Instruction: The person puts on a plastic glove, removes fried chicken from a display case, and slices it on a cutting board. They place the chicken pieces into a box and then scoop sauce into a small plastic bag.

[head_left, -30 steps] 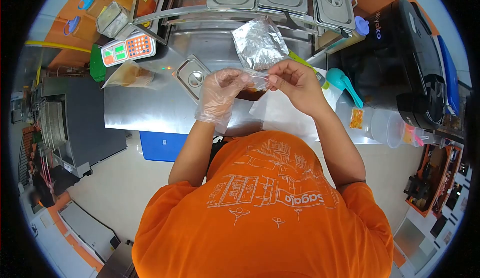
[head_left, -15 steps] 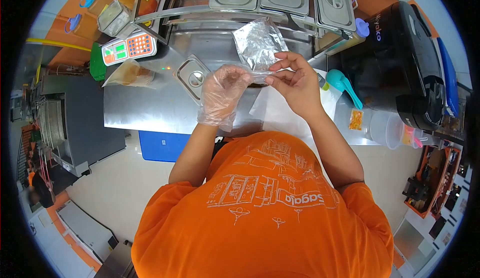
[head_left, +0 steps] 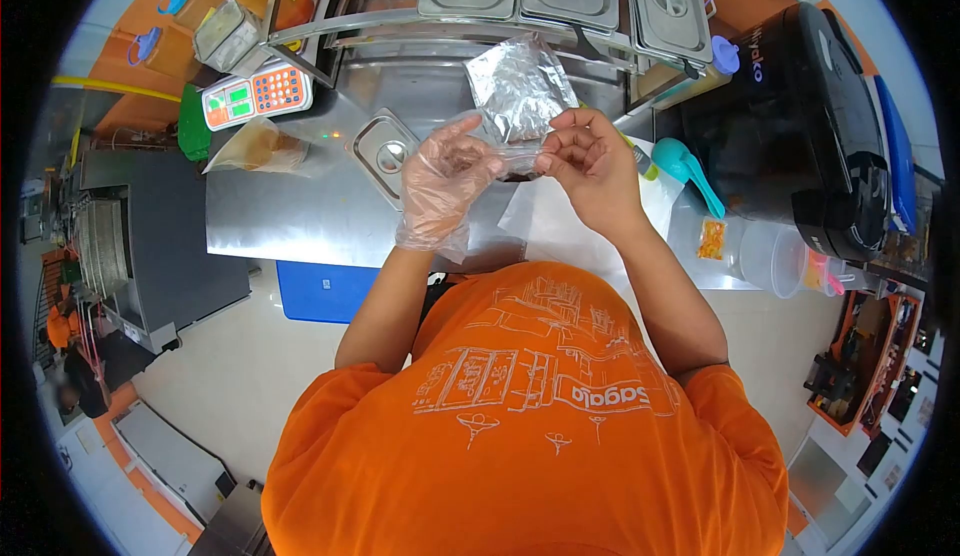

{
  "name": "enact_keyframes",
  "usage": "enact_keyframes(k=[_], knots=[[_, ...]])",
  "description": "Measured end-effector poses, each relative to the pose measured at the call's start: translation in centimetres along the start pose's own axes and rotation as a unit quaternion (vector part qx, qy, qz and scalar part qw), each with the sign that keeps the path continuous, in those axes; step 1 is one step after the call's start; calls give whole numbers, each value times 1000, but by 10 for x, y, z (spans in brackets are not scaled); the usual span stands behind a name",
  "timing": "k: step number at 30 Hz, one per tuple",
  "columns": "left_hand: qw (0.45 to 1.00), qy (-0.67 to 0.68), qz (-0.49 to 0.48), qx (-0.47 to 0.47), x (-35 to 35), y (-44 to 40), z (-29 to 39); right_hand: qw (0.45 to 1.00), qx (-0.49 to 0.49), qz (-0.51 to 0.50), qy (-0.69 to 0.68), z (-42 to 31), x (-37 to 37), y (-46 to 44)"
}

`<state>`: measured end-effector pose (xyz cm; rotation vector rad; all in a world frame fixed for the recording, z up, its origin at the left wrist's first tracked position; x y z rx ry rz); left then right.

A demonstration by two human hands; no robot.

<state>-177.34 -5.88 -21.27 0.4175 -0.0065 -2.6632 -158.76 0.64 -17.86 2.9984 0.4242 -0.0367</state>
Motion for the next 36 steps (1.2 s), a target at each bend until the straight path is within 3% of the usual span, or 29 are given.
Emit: enact_keyframes(k=[8, 11, 13, 15, 20, 25, 32, 36], knots=[[999, 35, -30, 9, 4, 3, -13, 999, 38, -14, -1, 9, 1, 2], [999, 0, -28, -19, 5, 4, -15, 999, 39, -17, 12, 3, -4, 6], [992, -95, -29, -74, 2, 7, -7, 999, 36, -22, 26, 5, -5, 6], [994, -79, -35, -66, 0, 8, -9, 992, 96, -24, 77, 8, -5, 7], [990, -83, -74, -90, -4, 13, -9, 986, 122, -30, 113, 20, -5, 10], [967, -194, -86, -138, -6, 17, -7, 985, 115, -24, 123, 22, -8, 14], [973, -143, -88, -158, -11, 20, -14, 978, 133, -31, 157, 13, -10, 19], [967, -185, -87, -152, -13, 22, -12, 974, 153, -42, 163, 19, -16, 20]])
Point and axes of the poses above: each hand's wrist, its own y-axis away from the middle knuckle, its own x-axis out of the back of the hand, z = x × y, the point moved 7 cm from there along -y, towards the middle knuckle, and after that the axes turned 9 degrees about z, right-handed, at the moved point
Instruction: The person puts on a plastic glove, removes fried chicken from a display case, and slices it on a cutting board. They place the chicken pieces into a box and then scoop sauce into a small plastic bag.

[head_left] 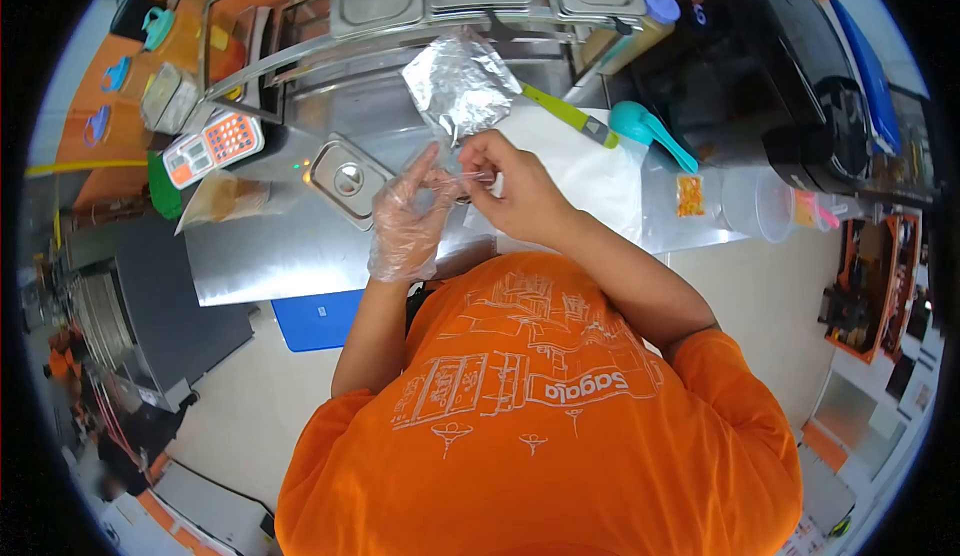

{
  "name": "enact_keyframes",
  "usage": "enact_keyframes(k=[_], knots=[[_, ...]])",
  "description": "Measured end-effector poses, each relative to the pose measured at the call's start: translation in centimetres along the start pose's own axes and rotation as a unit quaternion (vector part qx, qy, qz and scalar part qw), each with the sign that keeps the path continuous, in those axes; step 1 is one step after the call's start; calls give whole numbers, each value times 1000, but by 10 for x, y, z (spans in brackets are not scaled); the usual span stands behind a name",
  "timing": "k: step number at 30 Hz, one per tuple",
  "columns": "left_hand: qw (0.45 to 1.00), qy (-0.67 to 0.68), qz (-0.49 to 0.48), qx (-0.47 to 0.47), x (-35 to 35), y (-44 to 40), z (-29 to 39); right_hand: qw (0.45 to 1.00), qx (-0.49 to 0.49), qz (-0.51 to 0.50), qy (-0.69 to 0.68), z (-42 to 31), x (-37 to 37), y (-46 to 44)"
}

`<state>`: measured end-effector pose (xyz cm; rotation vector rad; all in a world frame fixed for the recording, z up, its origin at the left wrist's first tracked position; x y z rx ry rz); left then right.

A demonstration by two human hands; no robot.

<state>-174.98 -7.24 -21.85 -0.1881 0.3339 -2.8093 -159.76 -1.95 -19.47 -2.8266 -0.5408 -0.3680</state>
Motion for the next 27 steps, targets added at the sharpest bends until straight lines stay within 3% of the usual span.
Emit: enact_keyframes(k=[5, 9, 11, 14, 16, 18, 23, 27], knots=[[999, -46, -14, -11, -2, 3, -4, 1000, -10, -10, -22, 3, -5, 4], [996, -62, -34, 48, -3, 4, -10, 1000, 5, -14, -14, 12, -11, 7], [995, -66, -43, 66, -1, 3, -15, 999, -32, -24, -7, 23, -12, 9], [989, -66, -33, 126, 10, 3, -49, 998, 21, 54, 12, 26, 3, 4], [962, -9, -41, 271, 17, 9, -86, 997, 1, 67, 25, 38, 17, -1], [962, -40, -25, 268, 23, 10, -102, 993, -58, 89, 44, 44, 38, -8], [958, -213, -19, 192, 34, -9, -84, 983, -42, 138, 116, 45, 89, -24], [964, -237, -7, 123, 40, -20, -67, 977, -62, 149, 139, 54, 108, -21]])
Point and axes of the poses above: each hand's wrist, its own y-axis away from the middle knuckle, its own x-axis out of the back of the hand, z = x × y, the point moved 7 cm from there along -y, towards the middle knuckle, and after that the axes turned 9 degrees about z, right-handed, at the moved point
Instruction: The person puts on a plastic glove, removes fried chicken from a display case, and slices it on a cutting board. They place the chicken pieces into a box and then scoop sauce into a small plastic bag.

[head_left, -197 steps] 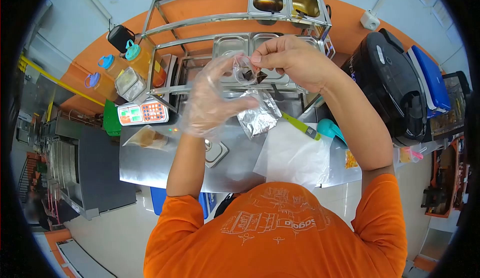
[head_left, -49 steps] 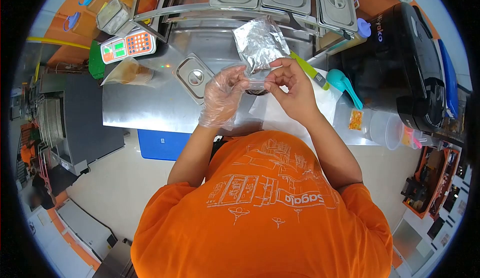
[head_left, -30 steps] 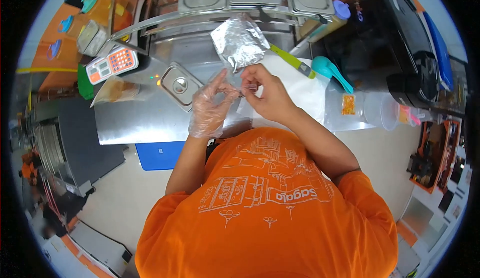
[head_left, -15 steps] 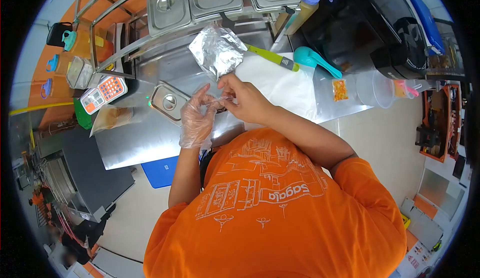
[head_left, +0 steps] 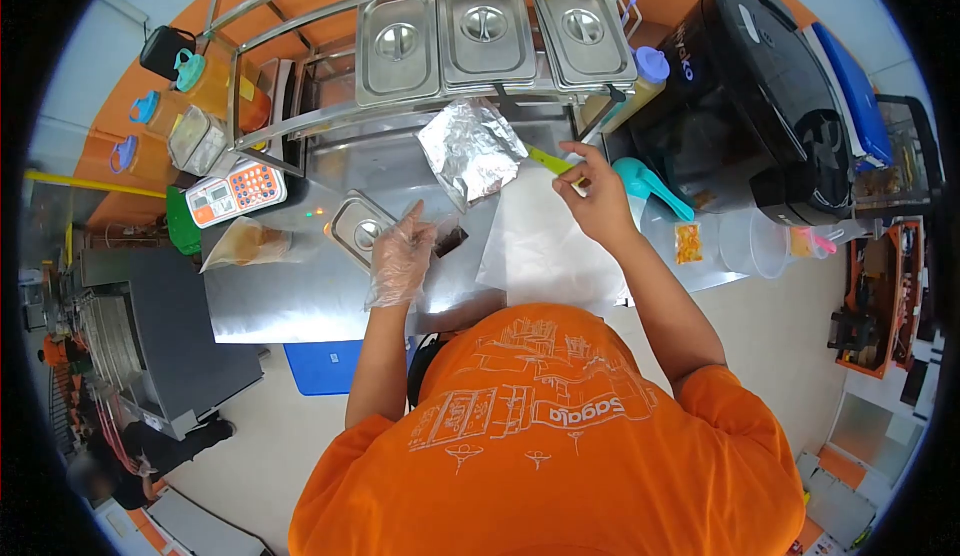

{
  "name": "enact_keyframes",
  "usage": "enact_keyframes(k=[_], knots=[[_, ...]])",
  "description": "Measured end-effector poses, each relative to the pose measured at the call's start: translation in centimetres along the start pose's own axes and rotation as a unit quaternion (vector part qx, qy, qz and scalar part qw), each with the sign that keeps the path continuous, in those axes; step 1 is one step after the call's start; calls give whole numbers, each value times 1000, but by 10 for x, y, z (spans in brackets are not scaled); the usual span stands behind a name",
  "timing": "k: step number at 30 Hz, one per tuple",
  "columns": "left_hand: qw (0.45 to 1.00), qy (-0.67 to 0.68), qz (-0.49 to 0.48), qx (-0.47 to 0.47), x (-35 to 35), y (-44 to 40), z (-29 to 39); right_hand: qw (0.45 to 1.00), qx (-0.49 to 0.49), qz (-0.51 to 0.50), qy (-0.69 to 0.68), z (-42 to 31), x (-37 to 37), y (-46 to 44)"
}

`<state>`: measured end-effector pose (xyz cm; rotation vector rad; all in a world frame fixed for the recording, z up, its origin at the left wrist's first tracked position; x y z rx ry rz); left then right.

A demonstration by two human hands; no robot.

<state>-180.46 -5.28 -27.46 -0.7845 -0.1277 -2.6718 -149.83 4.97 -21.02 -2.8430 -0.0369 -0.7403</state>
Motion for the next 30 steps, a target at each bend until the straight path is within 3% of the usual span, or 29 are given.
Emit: enact_keyframes(k=[3, 5, 9, 15, 18, 21, 23, 24, 26, 27, 28, 30], knots=[[999, -33, -12, 17, 7, -1, -4, 999, -39, -27, 16, 15, 1, 10], [988, -147, 18, -38, 16, -2, 5, 997, -47, -53, 29, 22, -7, 20], [984, -143, 68, -84, 23, 2, 5, 994, 71, -34, 80, 14, -10, 42], [979, 40, 195, 38, 84, -2, -41, 993, -39, -48, 97, 39, 9, 69], [963, 31, 268, -2, 124, -4, -55, 993, -23, -7, 118, 50, 37, 78], [945, 79, 317, 15, 157, -2, -58, 988, -47, 41, 143, 73, 84, 106], [941, 53, 335, -4, 171, 2, -54, 965, -34, 168, 200, 108, 120, 139], [937, 27, 347, -19, 177, 4, -52, 962, -39, 176, 203, 119, 118, 149], [936, 35, 350, -5, 173, 2, -59, 915, 77, 145, 368, 127, 131, 197], [938, 62, 342, -6, 165, -1, -68, 941, 9, 54, 333, 165, 131, 221], [938, 86, 335, -6, 158, -4, -77, 901, 26, 75, 426, 171, 125, 243], [943, 132, 302, -30, 142, -9, -85, 876, -54, 52, 477, 173, 129, 263]])
Point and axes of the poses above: each hand's wrist, its own y-axis away from the middle knuckle, its own x-axis out of the back of the hand, z = x × y, the point moved 7 cm from there along -y, towards the middle knuckle, and after that the axes turned 9 degrees about z, right-handed, at the moved point
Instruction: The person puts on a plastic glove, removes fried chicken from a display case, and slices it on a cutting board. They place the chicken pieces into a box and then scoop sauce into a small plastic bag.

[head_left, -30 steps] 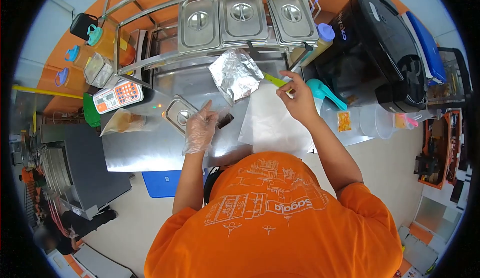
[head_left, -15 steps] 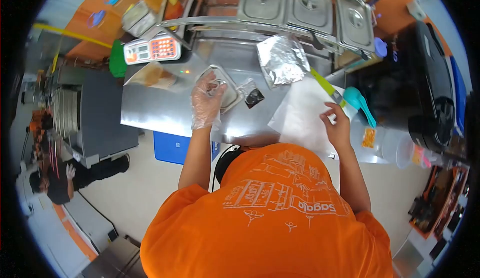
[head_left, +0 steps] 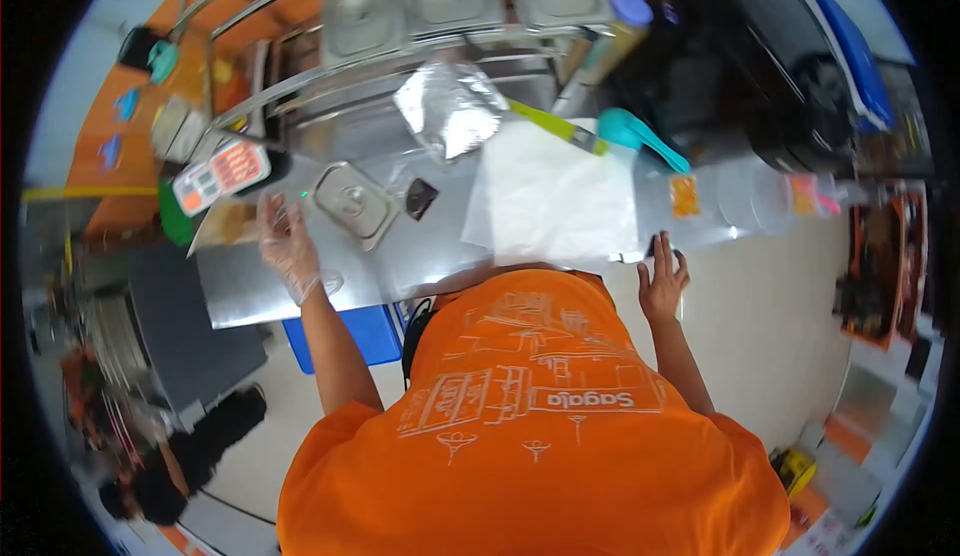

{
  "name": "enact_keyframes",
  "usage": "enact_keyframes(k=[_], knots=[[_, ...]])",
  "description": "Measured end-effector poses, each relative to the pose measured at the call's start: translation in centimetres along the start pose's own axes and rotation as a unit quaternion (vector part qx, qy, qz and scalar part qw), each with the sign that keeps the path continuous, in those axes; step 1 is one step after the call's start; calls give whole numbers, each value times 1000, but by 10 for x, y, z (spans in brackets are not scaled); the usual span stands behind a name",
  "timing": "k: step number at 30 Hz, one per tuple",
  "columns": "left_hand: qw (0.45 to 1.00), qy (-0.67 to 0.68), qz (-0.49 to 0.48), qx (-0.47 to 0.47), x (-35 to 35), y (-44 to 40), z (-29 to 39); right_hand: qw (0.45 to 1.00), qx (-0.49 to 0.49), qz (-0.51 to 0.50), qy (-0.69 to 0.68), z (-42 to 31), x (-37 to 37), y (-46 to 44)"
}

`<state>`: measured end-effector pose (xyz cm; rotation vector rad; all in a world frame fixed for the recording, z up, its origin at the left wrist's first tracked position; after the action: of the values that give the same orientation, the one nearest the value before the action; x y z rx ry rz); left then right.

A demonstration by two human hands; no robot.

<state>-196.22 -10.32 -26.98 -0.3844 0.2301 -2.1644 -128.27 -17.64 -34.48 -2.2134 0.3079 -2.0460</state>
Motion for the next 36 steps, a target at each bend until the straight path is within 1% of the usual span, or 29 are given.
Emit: enact_keyframes(k=[1, 2, 4, 6, 7, 8, 9, 10, 12, 13, 14, 15, 16, 17, 19, 20, 22, 23, 24, 25, 27, 29, 30, 31, 33, 35, 36], knots=[[999, 40, -1, -9, -8, 3, 1, 999, -37, 2, -31, 8, -3, 6], [999, 48, -18, -8, -19, 8, 7, 995, -72, 5, -64, 17, -5, 10], [998, 26, -57, -12, -37, 12, 27, 995, -97, -4, -35, 29, 0, 16], [995, 30, -85, -31, -54, 12, 32, 992, -125, -13, -8, 43, -10, 17], [994, 32, -95, -38, -60, 12, 35, 960, -270, 55, -50, 70, -19, 26], [993, 34, -103, -45, -65, 13, 38, 902, -405, 125, -89, 95, -24, 36], [993, 28, -111, -24, -71, 11, 35, 763, -555, 147, -295, 114, -43, 42], [991, 38, -125, -25, -76, 9, 32, 560, -654, 167, -481, 117, -65, 41], [986, 80, -144, -15, -88, 8, 26, 387, -617, 220, -648, 108, -80, 16], [983, 92, -160, -16, -96, 8, 27, 434, -572, 224, -659, 116, -98, 5], [984, 67, -166, -14, -100, 7, 28, 480, -525, 223, -666, 119, -115, -2], [985, 39, -170, -12, -105, 8, 30, 460, -523, 244, -675, 107, -113, -3], [983, 46, -178, -15, -110, 11, 34, 440, -519, 263, -684, 92, -108, -6], [981, 53, -184, -27, -116, 14, 38, 437, -517, 271, -685, 82, -98, -5], [980, 41, -189, -36, -128, 26, 57, 465, -553, 240, -648, 66, -84, 5], [980, 43, -188, -39, -133, 33, 63, 464, -551, 241, -651, 65, -80, 9], [978, 47, -197, -48, -141, 46, 73, 508, -575, 190, -613, 65, -79, 18], [978, 47, -197, -52, -144, 51, 77, 491, -580, 173, -626, 65, -77, 21], [978, 50, -197, -40, -148, 58, 78, 488, -579, 174, -629, 64, -74, 22], [979, 54, -197, -28, -154, 63, 80, 464, -599, 171, -630, 64, -75, 24], [979, 57, -192, -39, -163, 75, 86, 422, -629, 151, -635, 67, -64, 25], [980, 57, -185, -51, -171, 85, 99, 413, -624, 159, -644, 85, -51, 24], [981, 60, -182, -41, -174, 94, 108, 407, -621, 167, -649, 97, -43, 22], [981, 64, -179, -31, -176, 102, 116, 406, -628, 197, -634, 116, -36, 19], [983, 43, -173, -44, -179, 113, 129, 448, -584, 286, -614, 181, -19, 6], [984, 25, -168, -57, -182, 127, 141, 522, -549, 363, -542, 254, 21, -22], [984, 30, -167, -58, -184, 136, 147, 558, -527, 376, -519, 283, 47, -44]])
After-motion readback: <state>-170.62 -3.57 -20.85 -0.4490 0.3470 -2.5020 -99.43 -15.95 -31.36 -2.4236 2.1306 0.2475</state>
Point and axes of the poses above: each hand's wrist, its own y-axis away from the middle knuckle, its own x-axis out of the back of the hand, z = x × y, the point moved 7 cm from there along -y, towards the middle knuckle, and after that the axes turned 9 degrees about z, right-handed, at the moved point
